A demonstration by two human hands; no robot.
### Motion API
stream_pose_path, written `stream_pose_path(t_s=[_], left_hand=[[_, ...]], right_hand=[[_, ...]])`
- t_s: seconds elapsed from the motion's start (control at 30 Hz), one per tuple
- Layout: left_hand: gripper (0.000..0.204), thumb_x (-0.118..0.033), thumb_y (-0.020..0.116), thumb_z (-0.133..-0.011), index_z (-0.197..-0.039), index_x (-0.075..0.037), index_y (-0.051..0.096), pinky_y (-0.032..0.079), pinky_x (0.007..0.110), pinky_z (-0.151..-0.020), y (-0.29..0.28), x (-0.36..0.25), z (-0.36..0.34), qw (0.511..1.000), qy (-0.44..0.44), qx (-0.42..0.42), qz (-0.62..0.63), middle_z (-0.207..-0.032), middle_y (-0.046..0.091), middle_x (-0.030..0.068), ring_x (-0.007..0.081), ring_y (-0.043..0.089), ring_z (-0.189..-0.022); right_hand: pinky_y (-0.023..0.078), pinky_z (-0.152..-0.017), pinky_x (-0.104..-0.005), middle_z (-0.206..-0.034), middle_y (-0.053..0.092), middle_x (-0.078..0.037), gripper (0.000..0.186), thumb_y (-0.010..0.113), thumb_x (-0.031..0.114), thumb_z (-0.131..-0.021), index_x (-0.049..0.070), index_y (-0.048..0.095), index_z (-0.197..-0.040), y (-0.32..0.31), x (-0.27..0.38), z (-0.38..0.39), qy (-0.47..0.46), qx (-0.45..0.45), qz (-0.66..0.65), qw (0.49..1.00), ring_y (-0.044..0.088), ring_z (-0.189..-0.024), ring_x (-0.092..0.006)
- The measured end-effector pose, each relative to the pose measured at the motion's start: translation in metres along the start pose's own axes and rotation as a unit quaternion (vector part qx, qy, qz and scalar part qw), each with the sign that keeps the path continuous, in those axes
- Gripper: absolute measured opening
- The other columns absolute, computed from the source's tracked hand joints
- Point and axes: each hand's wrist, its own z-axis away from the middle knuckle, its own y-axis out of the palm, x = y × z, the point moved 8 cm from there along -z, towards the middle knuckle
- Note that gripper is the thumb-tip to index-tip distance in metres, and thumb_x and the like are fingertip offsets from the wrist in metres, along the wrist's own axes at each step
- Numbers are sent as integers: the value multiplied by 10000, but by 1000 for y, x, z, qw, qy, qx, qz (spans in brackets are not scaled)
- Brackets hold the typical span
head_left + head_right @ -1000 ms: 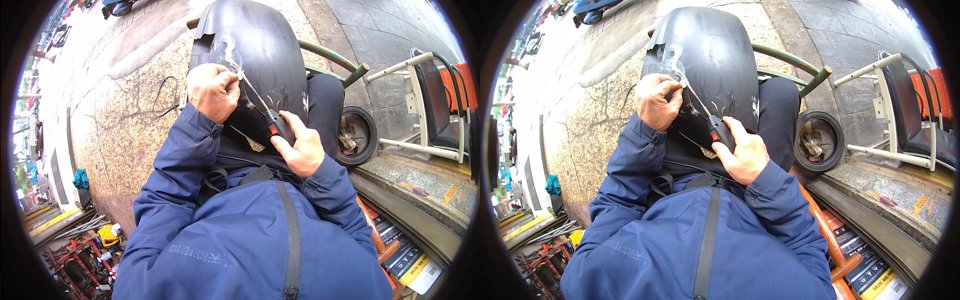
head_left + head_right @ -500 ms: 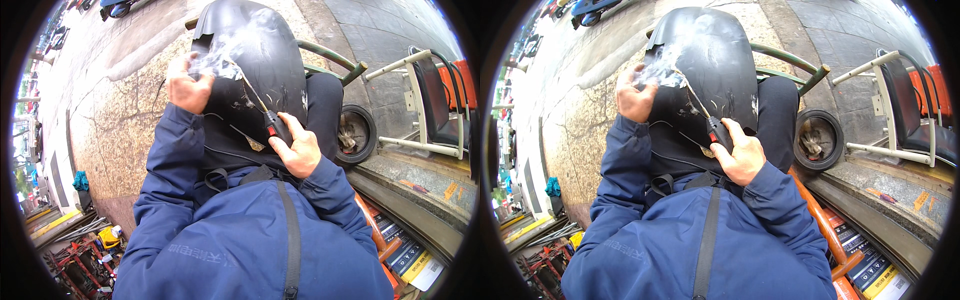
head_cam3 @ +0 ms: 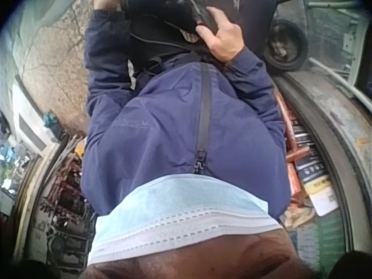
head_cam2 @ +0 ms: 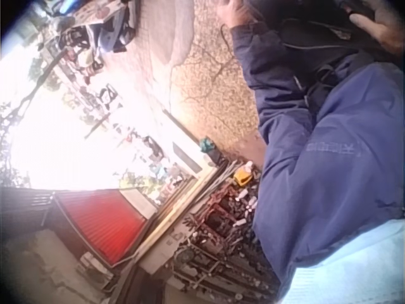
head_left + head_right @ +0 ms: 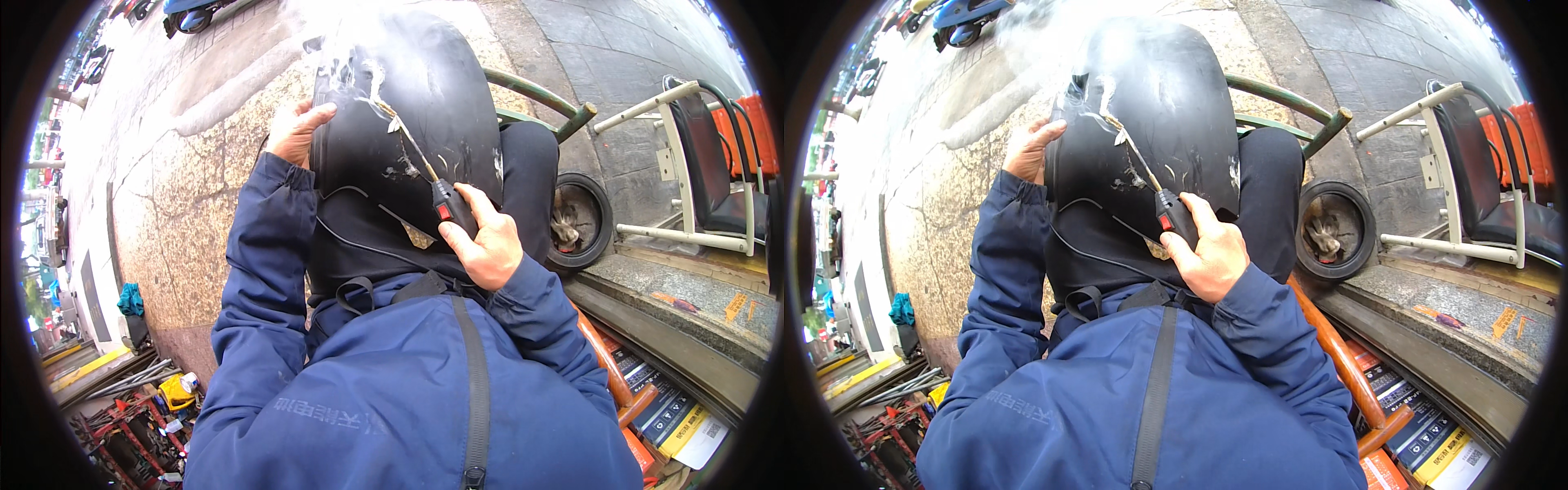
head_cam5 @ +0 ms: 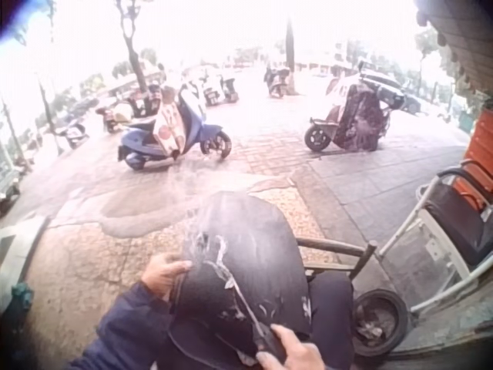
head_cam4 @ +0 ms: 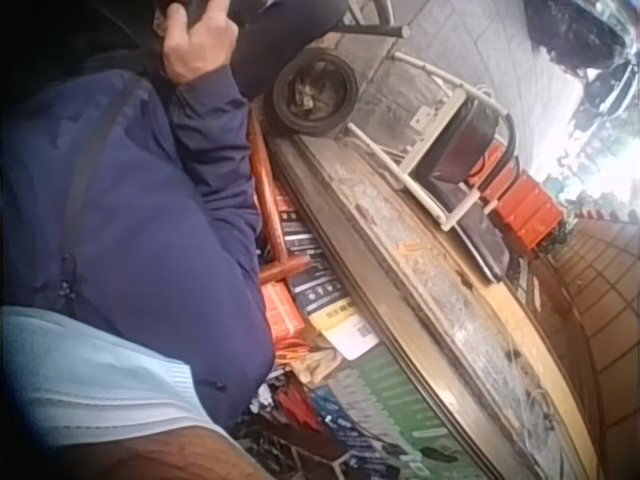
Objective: The person uses a soldering iron to melt and fuse a crack in a black plastic motorcycle fender. They hold the fender with one hand and guide the soldering iron along the crack with the other, producing smoke as the plastic melts.
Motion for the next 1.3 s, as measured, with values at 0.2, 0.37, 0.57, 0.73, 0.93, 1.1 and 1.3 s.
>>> stream_pose_path(t_s=[0.2, 0.37, 0.57, 0.73, 0.93, 1.1, 1.3], left_hand=[[304, 4, 684, -921, -1208, 82, 625, 637, 398, -810, 5, 3, 4, 996, -48, 54, 52, -1064, 732, 152, 241, 753, -891], [303, 32, 642, -928, -1225, 77, 608, 643, 382, -801, 6, 5, 0, 997, -42, 49, 50, -1050, 729, 141, 239, 753, -883], [298, 60, 606, -927, -1225, 62, 604, 651, 374, -773, 9, 7, -2, 997, -32, 49, 55, -1016, 720, 129, 234, 752, -844], [273, 61, 600, -931, -1203, 52, 613, 652, 375, -769, 8, 7, -4, 998, -29, 35, 53, -994, 717, 120, 227, 749, -833], [247, 39, 622, -928, -1174, 50, 631, 642, 368, -777, 2, 13, -8, 998, -25, 36, 49, -1004, 719, 123, 226, 745, -846], [246, 9, 645, -921, -1162, 61, 647, 639, 390, -826, 1, 14, -10, 998, -22, 41, 36, -1035, 730, 136, 239, 747, -886], [224, 17, 629, -932, -1153, 52, 650, 638, 359, -717, 8, 15, -7, 995, -31, 50, 78, -988, 728, 134, 220, 740, -801]], right_hand=[[576, -740, -425, -870, 720, -272, 557, 728, 198, -902, -26, 534, -1373, 1, 4, -1, -41, -31, 8, 999, 746, -787, -394], [577, -747, -426, -876, 724, -269, 561, 728, 206, -902, -24, 534, -1377, 2, 5, -1, -29, -24, 2, 999, 748, -795, -394], [568, -804, -387, -952, 734, -245, 549, 730, 166, -906, -22, 537, -1385, 2, 5, 0, -5, -14, 10, 1000, 753, -864, -335], [564, -820, -375, -987, 737, -233, 550, 731, 160, -914, -13, 531, -1396, 5, 5, 1, 22, -11, 9, 1000, 753, -889, -314], [563, -812, -381, -976, 734, -231, 560, 721, 181, -923, -5, 517, -1410, 10, 4, 4, 37, -10, -6, 999, 750, -878, -324], [562, -815, -377, -963, 734, -225, 548, 702, 188, -935, -2, 514, -1414, 12, 2, 5, 43, -10, -9, 999, 750, -886, -320], [568, -801, -433, -934, 732, -269, 592, 703, 240, -927, -26, 489, -1410, 15, -1, 8, 54, -12, -24, 998, 742, -851, -419]])
